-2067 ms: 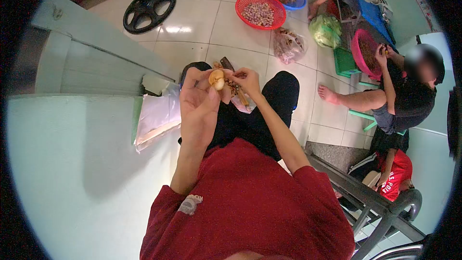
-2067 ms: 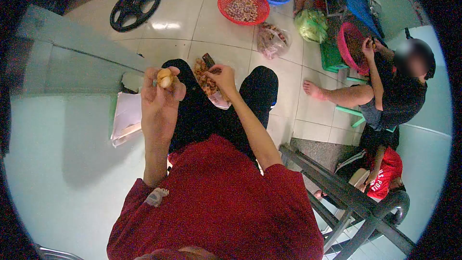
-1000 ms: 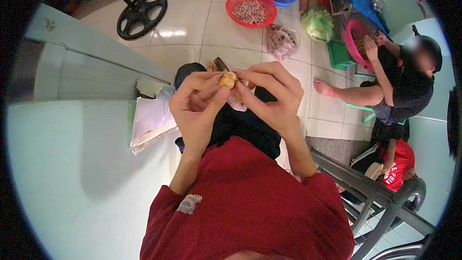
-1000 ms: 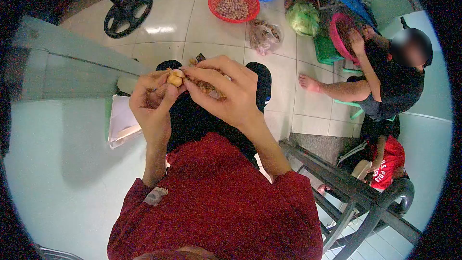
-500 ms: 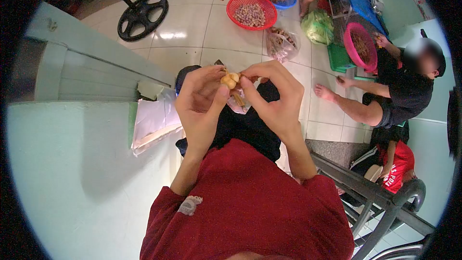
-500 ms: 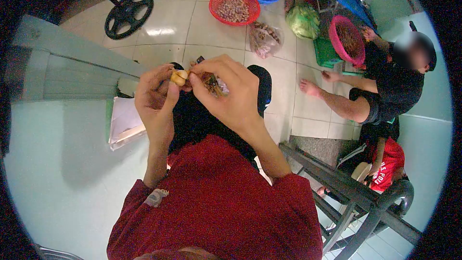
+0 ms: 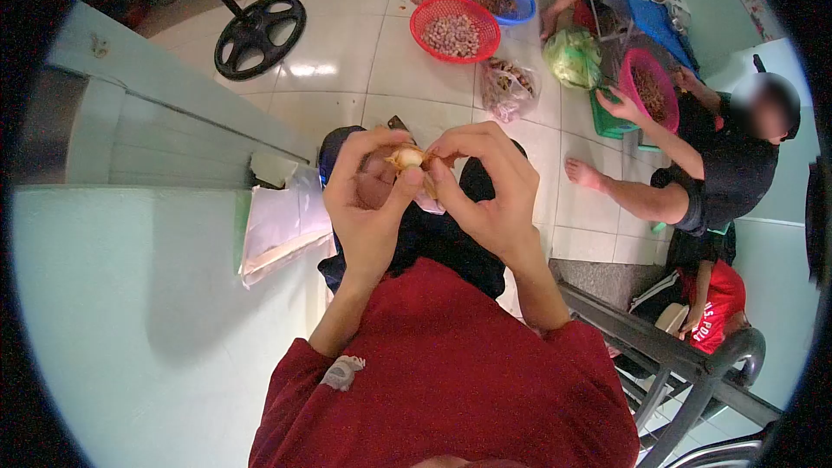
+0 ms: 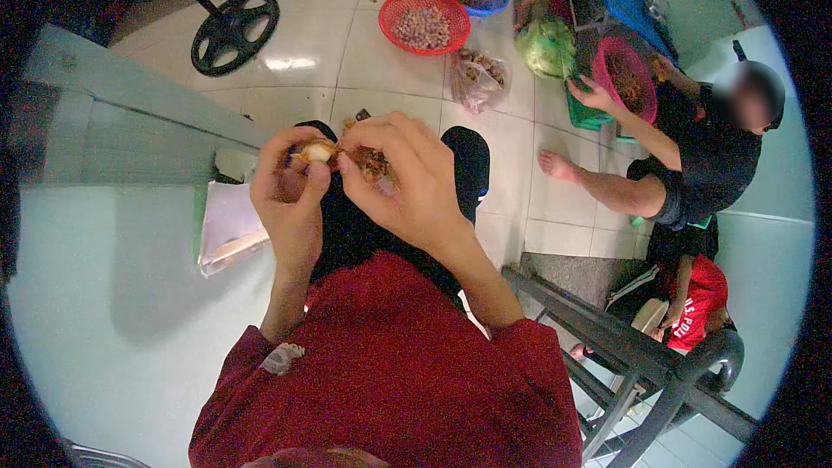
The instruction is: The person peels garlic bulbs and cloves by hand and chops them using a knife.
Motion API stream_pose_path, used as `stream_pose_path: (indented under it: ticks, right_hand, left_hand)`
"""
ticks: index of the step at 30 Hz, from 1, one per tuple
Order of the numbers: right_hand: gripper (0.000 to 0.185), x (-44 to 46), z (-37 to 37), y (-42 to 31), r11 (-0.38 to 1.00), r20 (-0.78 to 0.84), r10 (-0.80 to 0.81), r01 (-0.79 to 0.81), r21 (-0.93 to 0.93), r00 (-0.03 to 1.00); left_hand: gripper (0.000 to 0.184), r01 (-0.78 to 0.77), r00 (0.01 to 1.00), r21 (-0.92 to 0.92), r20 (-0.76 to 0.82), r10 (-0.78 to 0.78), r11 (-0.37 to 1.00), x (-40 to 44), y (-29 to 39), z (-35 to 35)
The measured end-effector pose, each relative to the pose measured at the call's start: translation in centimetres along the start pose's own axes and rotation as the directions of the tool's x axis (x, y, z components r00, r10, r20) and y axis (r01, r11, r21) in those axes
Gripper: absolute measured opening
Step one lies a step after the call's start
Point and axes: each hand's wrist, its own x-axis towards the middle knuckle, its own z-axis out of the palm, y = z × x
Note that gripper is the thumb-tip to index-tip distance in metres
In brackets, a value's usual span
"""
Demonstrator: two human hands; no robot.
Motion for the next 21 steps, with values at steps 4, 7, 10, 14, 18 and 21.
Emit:
stream_pose_path:
  ticks: [4, 7, 10, 14, 18, 21]
  right_hand:
    - [0.023, 0.4, -0.2, -0.2, 0.997, -0.009, 0.006, -0.006, 0.080, 1.000]
    - [0.022, 0.5, -0.4, -0.4, 0.985, 0.014, 0.083, -0.084, 0.150, 0.996]
    - [0.021, 0.6, -0.5, 0.0, 0.982, 0.031, 0.058, -0.063, 0.178, 0.998]
    - [0.016, 0.1, -0.2, 0.6, 0.919, 0.060, 0.128, -0.141, 0.369, 0.990]
    - [0.009, 0.2, -0.1, 0.2, 0.794, 0.093, 0.227, -0.239, 0.559, 0.969]
    - [0.010, 0.0, 0.1, 0.8, 0.749, 0.121, 0.276, -0.292, 0.595, 0.954]
  left_hand:
    - [0.046, 0.042, 0.997, -0.085, -0.060, -0.047, 0.995, 0.2, 1.0, 0.9]
    - [0.052, -0.051, 0.998, -0.091, -0.044, 0.047, 0.995, 0.3, 0.8, 1.2]
    - [0.051, -0.061, 0.997, -0.115, -0.047, 0.056, 0.992, 0.3, 0.7, 1.1]
    - [0.044, -0.091, 0.996, -0.110, 0.000, 0.091, 0.990, 0.4, 0.5, 0.9]
    - [0.042, -0.085, 0.996, -0.107, -0.002, 0.085, 0.991, 0.5, 0.6, 0.9]
    - [0.040, -0.075, 0.997, -0.074, 0.015, 0.076, 0.994, 0.8, 0.8, 0.9]
